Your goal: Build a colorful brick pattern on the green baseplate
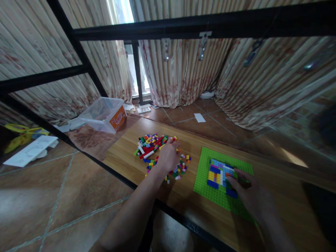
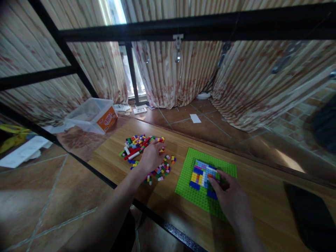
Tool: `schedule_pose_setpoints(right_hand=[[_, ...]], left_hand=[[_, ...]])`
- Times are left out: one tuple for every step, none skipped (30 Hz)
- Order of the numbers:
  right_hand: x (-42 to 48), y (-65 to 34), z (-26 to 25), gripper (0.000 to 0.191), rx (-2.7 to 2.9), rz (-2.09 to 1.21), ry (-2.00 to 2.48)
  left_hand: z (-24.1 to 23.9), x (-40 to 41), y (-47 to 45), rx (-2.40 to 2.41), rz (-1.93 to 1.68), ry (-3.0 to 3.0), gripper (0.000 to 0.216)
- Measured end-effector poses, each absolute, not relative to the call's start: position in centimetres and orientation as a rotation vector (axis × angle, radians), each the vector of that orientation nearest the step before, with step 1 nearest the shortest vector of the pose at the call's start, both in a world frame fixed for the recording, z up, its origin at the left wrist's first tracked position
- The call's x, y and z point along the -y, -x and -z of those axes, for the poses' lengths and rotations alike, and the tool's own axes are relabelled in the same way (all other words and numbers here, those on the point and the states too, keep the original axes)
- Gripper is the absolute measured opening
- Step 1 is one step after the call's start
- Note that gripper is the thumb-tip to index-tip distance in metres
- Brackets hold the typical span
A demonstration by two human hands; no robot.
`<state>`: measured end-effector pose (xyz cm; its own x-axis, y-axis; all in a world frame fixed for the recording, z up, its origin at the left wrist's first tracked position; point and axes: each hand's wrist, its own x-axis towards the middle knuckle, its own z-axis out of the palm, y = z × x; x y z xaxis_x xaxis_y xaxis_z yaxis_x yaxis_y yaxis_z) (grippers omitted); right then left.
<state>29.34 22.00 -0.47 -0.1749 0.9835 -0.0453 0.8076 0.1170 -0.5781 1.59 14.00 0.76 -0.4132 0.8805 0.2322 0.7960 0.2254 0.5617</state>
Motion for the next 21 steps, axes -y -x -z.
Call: schedule_pose_setpoints(right_hand=[[-22.0, -29.3, 0.5, 0.065, 2.042, -0.704, 1.742], [-22.0, -29.3, 0.5, 0.064, 2.031, -0.713, 1.735], [-22.0, -29.3, 0.5, 0.063, 2.022, -0.722, 1.722], [-21.9, -29.3, 0.4, 0.061, 2.017, -0.729, 1.705], [-21.9, -29.4, 0.4, 0.059, 2.006, -0.727, 1.685], [-21.8, -29.3, 0.2, 0.056, 1.982, -0.711, 1.667], [-21.7, -29.3, 0.1, 0.053, 1.938, -0.682, 1.648], [-21.6, -29.2, -0.1, 0.050, 1.871, -0.649, 1.630], [-21.5, -29.0, -0.2, 0.047, 1.788, -0.621, 1.603], [-21.3, -28.8, -0.4, 0.044, 1.702, -0.602, 1.561], [-21.0, -28.4, -0.6, 0.040, 1.625, -0.612, 1.504], [-20.7, -27.9, -0.8, 0.036, 1.567, -0.661, 1.423], [-20.3, -27.2, -0.9, 0.032, 1.541, -0.742, 1.333], [-19.9, -26.6, -0.9, 0.030, 1.552, -0.846, 1.257], [-19.4, -25.8, -1.0, 0.028, 1.597, -0.956, 1.190], [-19.0, -25.1, -0.9, 0.027, 1.629, -1.037, 1.132], [-18.6, -24.4, -0.9, 0.026, 1.659, -1.084, 1.083], [-18.3, -23.8, -0.8, 0.025, 1.667, -1.123, 1.048], [-18.0, -23.3, -0.8, 0.024, 1.684, -1.164, 1.020], [-17.8, -22.9, -0.7, 0.021, 1.686, -1.193, 1.000], [-17.7, -22.6, -0.8, 0.019, 1.669, -1.221, 0.994]], left_hand=[[-0.8, -14.0, -1.5, -2.302, -0.999, -1.587, 0.033], [-0.8, -14.1, -1.5, -2.247, -1.055, -1.547, 0.032], [-0.8, -14.2, -1.4, -2.186, -1.112, -1.503, 0.032], [-0.9, -14.2, -1.4, -2.121, -1.169, -1.455, 0.031], [-0.9, -14.3, -1.4, -2.046, -1.227, -1.405, 0.032], [-0.9, -14.3, -1.5, -1.961, -1.283, -1.351, 0.032], [-1.0, -14.4, -1.6, -1.866, -1.333, -1.296, 0.033], [-1.1, -14.4, -1.7, -1.766, -1.371, -1.246, 0.033], [-1.1, -14.4, -1.9, -1.670, -1.404, -1.202, 0.033], [-1.2, -14.4, -2.2, -1.580, -1.430, -1.169, 0.033], [-1.3, -14.5, -2.5, -1.499, -1.446, -1.149, 0.033], [-1.4, -14.5, -2.8, -1.428, -1.452, -1.144, 0.034], [-1.5, -14.5, -3.2, -1.362, -1.448, -1.150, 0.035], [-1.5, -14.5, -3.7, -1.299, -1.437, -1.161, 0.037], [-1.6, -14.6, -4.1, -1.237, -1.415, -1.176, 0.039], [-1.6, -14.6, -4.6, -1.178, -1.390, -1.195, 0.042], [-1.6, -14.7, -5.1, -1.125, -1.368, -1.213, 0.045], [-1.7, -14.7, -5.6, -1.082, -1.348, -1.229, 0.047], [-1.7, -14.7, -6.0, -1.053, -1.329, -1.244, 0.048], [-1.8, -14.6, -6.4, -1.038, -1.315, -1.255, 0.048], [-2.0, -14.6, -6.6, -1.036, -1.306, -1.261, 0.047]])
